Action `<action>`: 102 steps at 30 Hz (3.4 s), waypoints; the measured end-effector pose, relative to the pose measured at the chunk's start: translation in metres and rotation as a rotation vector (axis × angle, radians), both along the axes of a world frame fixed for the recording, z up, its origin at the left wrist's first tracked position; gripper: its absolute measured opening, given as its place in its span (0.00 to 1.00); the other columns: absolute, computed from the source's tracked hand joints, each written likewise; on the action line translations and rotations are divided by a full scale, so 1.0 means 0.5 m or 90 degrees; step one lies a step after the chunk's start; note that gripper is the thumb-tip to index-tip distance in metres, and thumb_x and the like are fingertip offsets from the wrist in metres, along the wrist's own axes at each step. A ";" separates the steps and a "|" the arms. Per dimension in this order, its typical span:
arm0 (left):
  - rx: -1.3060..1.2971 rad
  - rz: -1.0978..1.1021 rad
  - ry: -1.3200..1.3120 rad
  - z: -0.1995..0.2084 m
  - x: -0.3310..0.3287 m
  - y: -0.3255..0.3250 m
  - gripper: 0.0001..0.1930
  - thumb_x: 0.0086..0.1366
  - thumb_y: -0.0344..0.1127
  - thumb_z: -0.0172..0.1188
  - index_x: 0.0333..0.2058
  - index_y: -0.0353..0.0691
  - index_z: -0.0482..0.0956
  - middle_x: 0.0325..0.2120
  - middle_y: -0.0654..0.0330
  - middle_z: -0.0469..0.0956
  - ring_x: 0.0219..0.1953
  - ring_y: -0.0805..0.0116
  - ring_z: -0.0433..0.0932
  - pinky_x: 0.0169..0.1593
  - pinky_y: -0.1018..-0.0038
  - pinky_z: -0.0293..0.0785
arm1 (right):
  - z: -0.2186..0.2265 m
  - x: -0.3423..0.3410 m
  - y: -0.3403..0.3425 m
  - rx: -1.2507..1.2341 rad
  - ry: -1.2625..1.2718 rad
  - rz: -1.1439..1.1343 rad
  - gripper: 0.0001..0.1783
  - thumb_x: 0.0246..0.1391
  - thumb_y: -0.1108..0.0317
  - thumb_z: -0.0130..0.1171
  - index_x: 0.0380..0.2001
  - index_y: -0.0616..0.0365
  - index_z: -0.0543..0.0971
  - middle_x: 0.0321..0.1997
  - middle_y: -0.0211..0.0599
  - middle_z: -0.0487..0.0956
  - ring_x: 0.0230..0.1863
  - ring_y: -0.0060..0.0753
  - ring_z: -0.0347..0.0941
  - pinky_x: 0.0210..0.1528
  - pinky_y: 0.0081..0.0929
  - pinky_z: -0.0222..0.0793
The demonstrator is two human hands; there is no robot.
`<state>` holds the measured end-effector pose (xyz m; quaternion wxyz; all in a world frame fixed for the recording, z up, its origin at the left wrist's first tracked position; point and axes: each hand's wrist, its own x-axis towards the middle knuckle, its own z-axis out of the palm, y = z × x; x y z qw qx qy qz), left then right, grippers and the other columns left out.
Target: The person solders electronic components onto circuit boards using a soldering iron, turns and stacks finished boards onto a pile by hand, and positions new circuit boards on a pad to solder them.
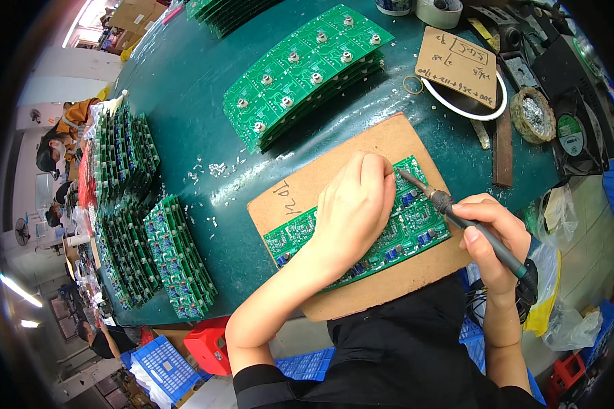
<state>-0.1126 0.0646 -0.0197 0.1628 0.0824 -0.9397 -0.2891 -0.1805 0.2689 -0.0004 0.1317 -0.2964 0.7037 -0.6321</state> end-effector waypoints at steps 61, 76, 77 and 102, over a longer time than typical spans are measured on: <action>-0.100 0.080 0.138 -0.018 0.362 -0.098 0.11 0.51 0.20 0.66 0.33 0.35 0.76 0.33 0.56 0.80 0.30 0.61 0.76 0.33 0.71 0.73 | 0.027 0.283 -0.113 0.054 0.225 0.176 0.16 0.46 0.81 0.60 0.41 0.66 0.79 0.28 0.42 0.78 0.33 0.42 0.77 0.38 0.33 0.74; -0.145 0.073 0.129 -0.010 0.356 -0.095 0.11 0.49 0.19 0.66 0.32 0.36 0.77 0.33 0.57 0.79 0.27 0.61 0.74 0.30 0.70 0.71 | 0.018 0.287 -0.114 0.042 0.131 0.170 0.13 0.48 0.81 0.59 0.40 0.67 0.78 0.29 0.46 0.79 0.33 0.43 0.79 0.38 0.31 0.76; -0.152 0.076 0.128 -0.009 0.356 -0.094 0.12 0.49 0.19 0.66 0.32 0.36 0.77 0.33 0.57 0.79 0.27 0.61 0.74 0.31 0.70 0.71 | 0.020 0.285 -0.114 0.042 0.131 0.170 0.13 0.48 0.81 0.59 0.40 0.67 0.78 0.29 0.46 0.79 0.33 0.43 0.79 0.38 0.31 0.76; -0.109 0.043 0.109 -0.002 0.278 -0.063 0.10 0.50 0.20 0.65 0.31 0.36 0.76 0.31 0.57 0.78 0.33 0.59 0.78 0.36 0.69 0.75 | 0.024 0.235 -0.074 0.051 0.184 0.149 0.14 0.46 0.81 0.59 0.40 0.67 0.79 0.27 0.41 0.78 0.33 0.43 0.77 0.37 0.32 0.74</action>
